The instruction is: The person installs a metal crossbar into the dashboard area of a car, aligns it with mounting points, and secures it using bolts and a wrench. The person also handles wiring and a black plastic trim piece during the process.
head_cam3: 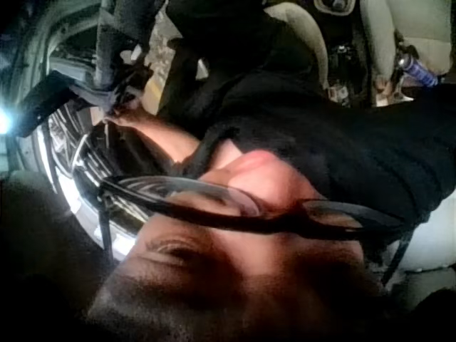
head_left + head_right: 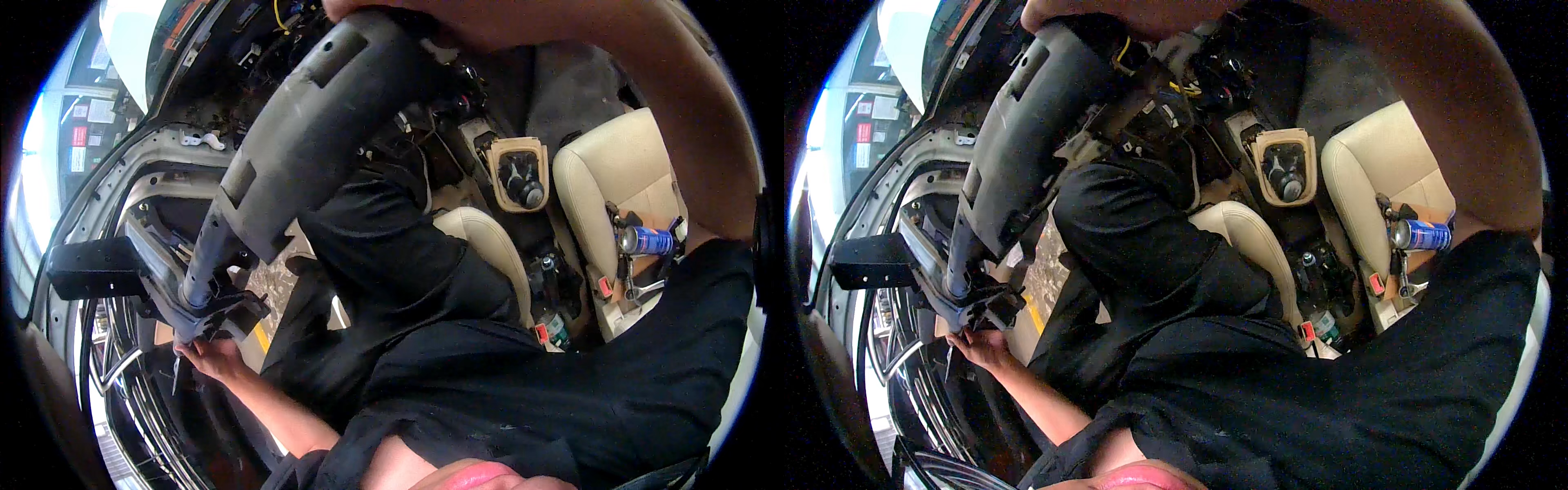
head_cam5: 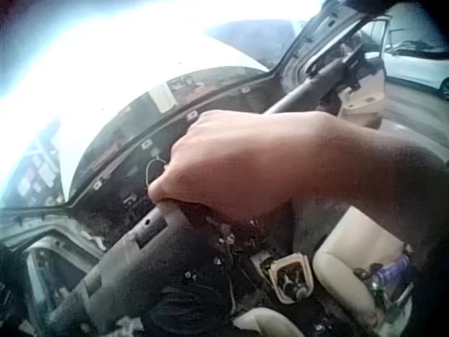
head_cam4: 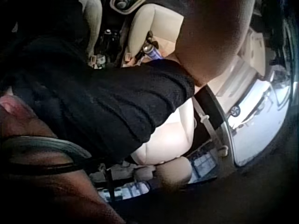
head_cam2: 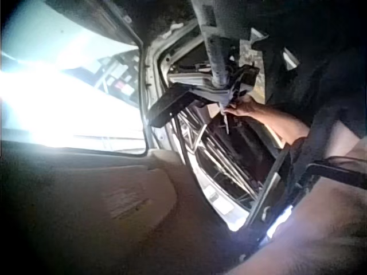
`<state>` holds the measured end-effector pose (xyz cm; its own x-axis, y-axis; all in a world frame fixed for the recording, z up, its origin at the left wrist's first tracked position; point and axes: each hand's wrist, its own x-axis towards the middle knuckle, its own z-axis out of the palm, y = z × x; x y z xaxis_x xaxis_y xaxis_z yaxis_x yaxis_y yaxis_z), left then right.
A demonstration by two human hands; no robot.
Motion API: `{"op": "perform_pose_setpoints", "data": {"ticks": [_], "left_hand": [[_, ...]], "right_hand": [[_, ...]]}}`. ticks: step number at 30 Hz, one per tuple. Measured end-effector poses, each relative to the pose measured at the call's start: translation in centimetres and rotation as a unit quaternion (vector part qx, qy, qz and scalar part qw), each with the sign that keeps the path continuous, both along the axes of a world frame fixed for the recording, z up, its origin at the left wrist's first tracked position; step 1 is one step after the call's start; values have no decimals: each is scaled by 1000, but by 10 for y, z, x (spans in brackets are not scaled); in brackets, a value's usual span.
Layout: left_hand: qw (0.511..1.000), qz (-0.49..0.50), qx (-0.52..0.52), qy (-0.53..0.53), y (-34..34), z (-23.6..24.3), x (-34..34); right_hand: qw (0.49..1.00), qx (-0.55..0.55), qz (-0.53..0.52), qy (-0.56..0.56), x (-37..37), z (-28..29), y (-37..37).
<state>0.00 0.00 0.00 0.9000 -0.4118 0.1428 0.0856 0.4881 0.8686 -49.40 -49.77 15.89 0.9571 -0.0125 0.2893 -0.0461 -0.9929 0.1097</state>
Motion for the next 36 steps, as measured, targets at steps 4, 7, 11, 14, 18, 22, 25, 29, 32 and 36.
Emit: {"op": "perform_pose_setpoints", "data": {"ticks": [4,7,11,14,18,22,25,29,32,36], "left_hand": [[999,40,16,31,5,-1,-2],[999,26,32,19,4,0,-10],[998,48,37,18,-2,-4,-17],[994,96,48,25,15,5,-31],[995,89,38,20,29,-2,-33],[993,112,30,34,44,-13,-30],[994,104,20,27,51,-11,-43],[995,96,9,14,69,-11,-49],[998,53,-20,26,61,-30,-42],[1000,23,-7,-9,62,-13,-38]], "right_hand": [[997,61,10,44,18,5,-7],[1000,-13,20,-9,22,-3,-15],[999,4,-21,34,54,-2,-33],[998,10,56,-17,73,-28,-44],[998,-3,61,-23,95,-40,-52],[995,-24,87,-41,90,-35,-47],[990,-29,125,-63,74,-19,-36],[986,-57,123,-99,62,-6,-15],[991,-51,115,-50,42,19,-2],[991,45,127,8,19,36,6]]}}
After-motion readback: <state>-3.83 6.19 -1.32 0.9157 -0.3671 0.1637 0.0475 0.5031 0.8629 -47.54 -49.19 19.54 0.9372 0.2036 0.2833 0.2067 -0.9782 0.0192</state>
